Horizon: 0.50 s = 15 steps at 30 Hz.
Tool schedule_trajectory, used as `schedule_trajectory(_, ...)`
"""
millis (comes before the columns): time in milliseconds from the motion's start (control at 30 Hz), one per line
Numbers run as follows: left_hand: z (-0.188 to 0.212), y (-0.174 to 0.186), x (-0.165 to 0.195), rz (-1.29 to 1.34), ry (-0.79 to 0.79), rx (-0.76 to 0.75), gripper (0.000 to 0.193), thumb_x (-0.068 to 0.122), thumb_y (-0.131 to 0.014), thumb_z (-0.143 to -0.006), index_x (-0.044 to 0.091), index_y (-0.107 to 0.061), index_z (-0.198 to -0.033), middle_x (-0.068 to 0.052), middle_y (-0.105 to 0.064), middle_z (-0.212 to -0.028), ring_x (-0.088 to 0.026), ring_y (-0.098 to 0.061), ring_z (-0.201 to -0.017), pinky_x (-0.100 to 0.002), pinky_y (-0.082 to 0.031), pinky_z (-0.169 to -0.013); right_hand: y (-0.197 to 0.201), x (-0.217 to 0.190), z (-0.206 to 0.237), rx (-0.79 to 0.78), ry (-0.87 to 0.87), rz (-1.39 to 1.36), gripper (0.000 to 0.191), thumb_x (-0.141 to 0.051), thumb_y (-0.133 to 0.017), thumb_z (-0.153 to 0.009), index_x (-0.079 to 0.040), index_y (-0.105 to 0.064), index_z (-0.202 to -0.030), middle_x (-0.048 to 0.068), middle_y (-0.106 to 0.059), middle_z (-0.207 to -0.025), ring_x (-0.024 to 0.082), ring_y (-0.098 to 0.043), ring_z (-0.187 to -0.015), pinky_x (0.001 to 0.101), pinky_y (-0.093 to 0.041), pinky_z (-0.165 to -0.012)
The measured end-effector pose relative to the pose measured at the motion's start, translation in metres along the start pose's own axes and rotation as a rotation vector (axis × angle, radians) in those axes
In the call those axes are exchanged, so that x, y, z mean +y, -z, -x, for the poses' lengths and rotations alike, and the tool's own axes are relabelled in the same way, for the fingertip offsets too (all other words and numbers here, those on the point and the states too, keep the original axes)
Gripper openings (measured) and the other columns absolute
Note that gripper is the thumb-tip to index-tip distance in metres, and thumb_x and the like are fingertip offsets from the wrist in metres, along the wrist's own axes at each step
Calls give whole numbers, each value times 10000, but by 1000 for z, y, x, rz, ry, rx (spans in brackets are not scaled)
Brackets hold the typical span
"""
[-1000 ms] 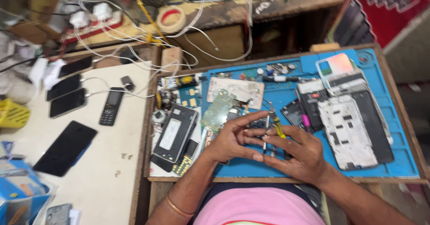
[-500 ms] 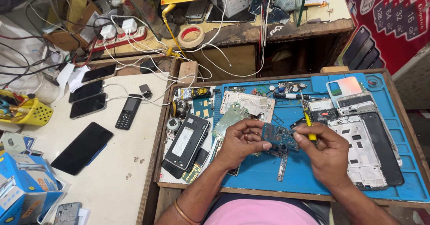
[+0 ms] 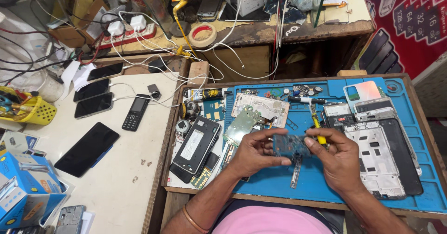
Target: The person repairs a disassembled smartphone at a workbench, holding the phone motherboard in one hand and using a screwdriver with the other to work on components on the board. They reposition the board and continue screwdriver work on it throughout the clip, with other phone parts and boards laid out on the blue mat.
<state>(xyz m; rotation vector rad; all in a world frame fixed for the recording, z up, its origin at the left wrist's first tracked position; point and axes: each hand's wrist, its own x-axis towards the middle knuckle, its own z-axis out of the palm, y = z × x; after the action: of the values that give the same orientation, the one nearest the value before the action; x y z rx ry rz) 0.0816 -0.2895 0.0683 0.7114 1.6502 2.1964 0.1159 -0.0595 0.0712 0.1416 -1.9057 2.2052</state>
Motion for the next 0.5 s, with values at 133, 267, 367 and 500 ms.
schedule_trajectory(133, -7, -1, 2, 137, -27, 182, 675, -62, -826, -810, 20, -557, -1423, -128, -726, -1201, -170, -731, -1089, -310, -640, -944, 0, -14, 1, -21, 147, 66, 452, -31, -718, -901, -15, -595, -1335, 81, -666, -1154, 127, -669, -1059, 262, -570, -927)
schedule_trajectory(267, -10, -2, 10, 38, -32, 300, 665, -81, -805, -816, 6, -555, -1425, -155, -732, -1178, -174, -730, -1060, -301, -640, -928, 2, -18, 2, -59, 286, 47, 468, -51, -718, -939, -6, -559, -1376, 101, -674, -1139, 157, -685, -1091, 308, -585, -954)
schedule_trajectory(367, -10, -4, 14, 48, -36, 296, 657, -78, -793, -830, 6, -545, -1433, -156, -729, -1160, -164, -729, -1044, -289, -642, -921, 6, -16, 8, -129, 239, 108, 286, -110, -649, -1023, 1, -640, -1287, 116, -745, -973, 163, -755, -914, 306, -633, -810)
schedule_trajectory(500, -9, -5, 13, 7, -41, 284, 649, -70, -793, -836, 5, -547, -1432, -149, -740, -1132, -142, -731, -1005, -264, -641, -875, 14, -17, 21, -168, 363, 204, 274, -190, -623, -1031, 2, -682, -1217, 96, -751, -870, 144, -744, -795, 274, -604, -728)
